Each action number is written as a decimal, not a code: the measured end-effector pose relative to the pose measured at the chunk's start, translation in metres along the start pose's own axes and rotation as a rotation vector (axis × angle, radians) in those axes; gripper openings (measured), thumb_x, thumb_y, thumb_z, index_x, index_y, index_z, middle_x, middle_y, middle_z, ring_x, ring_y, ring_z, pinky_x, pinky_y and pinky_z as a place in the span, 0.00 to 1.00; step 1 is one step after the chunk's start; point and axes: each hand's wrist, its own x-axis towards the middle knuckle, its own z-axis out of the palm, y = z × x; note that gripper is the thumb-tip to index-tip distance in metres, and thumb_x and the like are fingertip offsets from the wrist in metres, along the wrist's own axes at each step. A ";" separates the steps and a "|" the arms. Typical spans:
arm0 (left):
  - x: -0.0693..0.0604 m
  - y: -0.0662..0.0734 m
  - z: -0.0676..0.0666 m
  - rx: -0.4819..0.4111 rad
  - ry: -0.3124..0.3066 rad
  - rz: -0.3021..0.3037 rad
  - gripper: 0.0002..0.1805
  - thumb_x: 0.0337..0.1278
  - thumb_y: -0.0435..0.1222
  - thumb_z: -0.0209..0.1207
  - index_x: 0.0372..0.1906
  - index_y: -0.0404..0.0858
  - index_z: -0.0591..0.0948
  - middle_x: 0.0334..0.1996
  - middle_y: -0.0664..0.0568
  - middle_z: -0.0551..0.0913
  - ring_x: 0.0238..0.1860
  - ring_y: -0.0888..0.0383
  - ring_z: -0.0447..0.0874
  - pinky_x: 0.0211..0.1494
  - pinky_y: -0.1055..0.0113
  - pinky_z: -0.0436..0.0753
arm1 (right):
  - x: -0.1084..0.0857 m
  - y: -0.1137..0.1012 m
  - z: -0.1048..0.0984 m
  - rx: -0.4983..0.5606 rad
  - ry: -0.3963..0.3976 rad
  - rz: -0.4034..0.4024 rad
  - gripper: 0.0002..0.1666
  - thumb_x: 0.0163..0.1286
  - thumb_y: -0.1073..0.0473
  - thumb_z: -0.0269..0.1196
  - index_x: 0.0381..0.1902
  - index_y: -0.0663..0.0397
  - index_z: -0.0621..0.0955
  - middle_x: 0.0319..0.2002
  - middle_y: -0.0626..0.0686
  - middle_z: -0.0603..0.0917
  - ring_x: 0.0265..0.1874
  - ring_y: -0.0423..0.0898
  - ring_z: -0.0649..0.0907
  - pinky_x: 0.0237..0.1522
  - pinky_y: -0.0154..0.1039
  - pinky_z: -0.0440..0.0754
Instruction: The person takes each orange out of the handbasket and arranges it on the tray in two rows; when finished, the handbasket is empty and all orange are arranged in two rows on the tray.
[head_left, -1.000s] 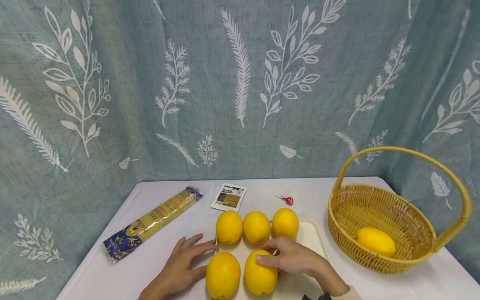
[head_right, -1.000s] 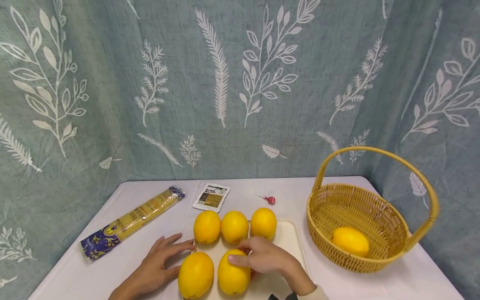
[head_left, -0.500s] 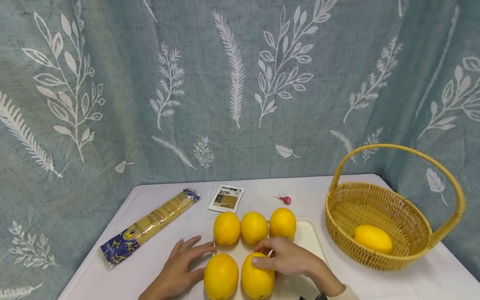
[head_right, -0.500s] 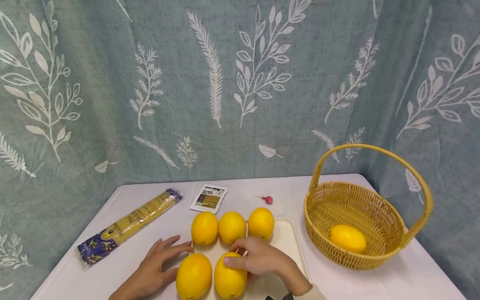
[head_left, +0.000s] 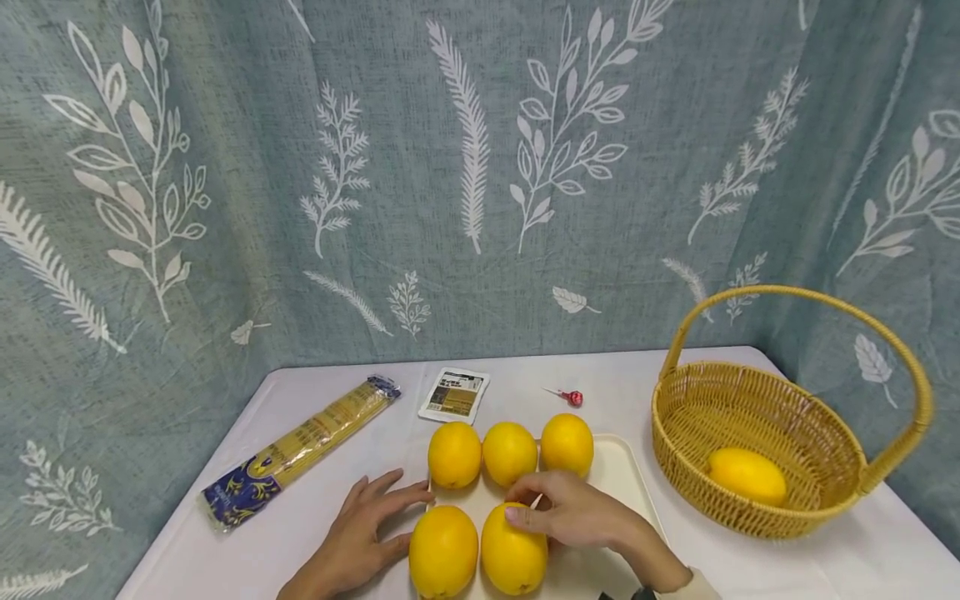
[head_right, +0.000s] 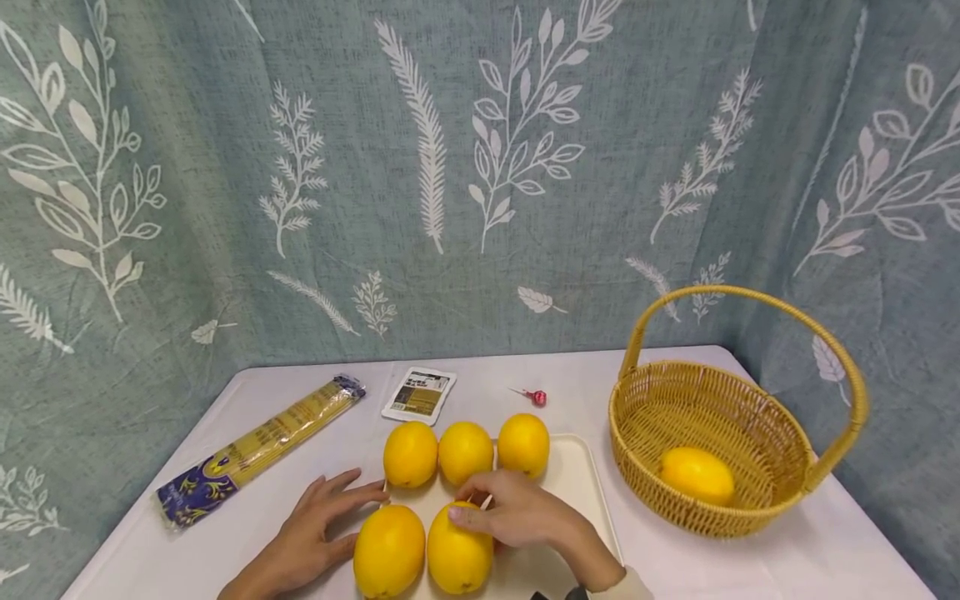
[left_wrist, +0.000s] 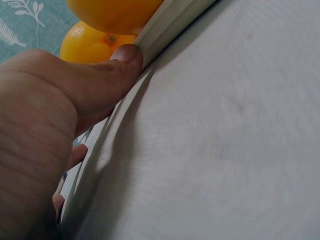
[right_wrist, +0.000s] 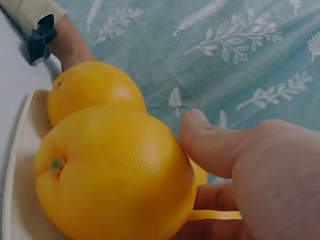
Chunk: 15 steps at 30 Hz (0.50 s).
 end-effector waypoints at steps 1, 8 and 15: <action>0.000 0.000 0.000 0.003 0.002 0.005 0.24 0.53 0.55 0.69 0.57 0.70 0.80 0.68 0.60 0.77 0.78 0.38 0.55 0.77 0.30 0.37 | 0.000 0.000 0.000 -0.013 0.002 -0.009 0.13 0.73 0.51 0.65 0.48 0.51 0.84 0.40 0.46 0.84 0.33 0.40 0.81 0.33 0.33 0.83; 0.003 0.001 0.000 0.021 0.016 0.013 0.24 0.53 0.52 0.70 0.57 0.69 0.81 0.67 0.60 0.78 0.77 0.39 0.57 0.77 0.31 0.37 | 0.001 0.001 0.001 -0.023 -0.015 -0.021 0.11 0.73 0.51 0.65 0.43 0.51 0.82 0.34 0.47 0.82 0.29 0.40 0.81 0.28 0.35 0.85; 0.001 0.000 0.001 0.020 0.009 0.012 0.24 0.52 0.58 0.68 0.57 0.68 0.81 0.67 0.59 0.79 0.77 0.37 0.57 0.77 0.30 0.38 | -0.002 -0.001 -0.001 0.074 -0.014 0.056 0.17 0.77 0.49 0.60 0.50 0.57 0.81 0.41 0.52 0.82 0.30 0.46 0.83 0.27 0.43 0.89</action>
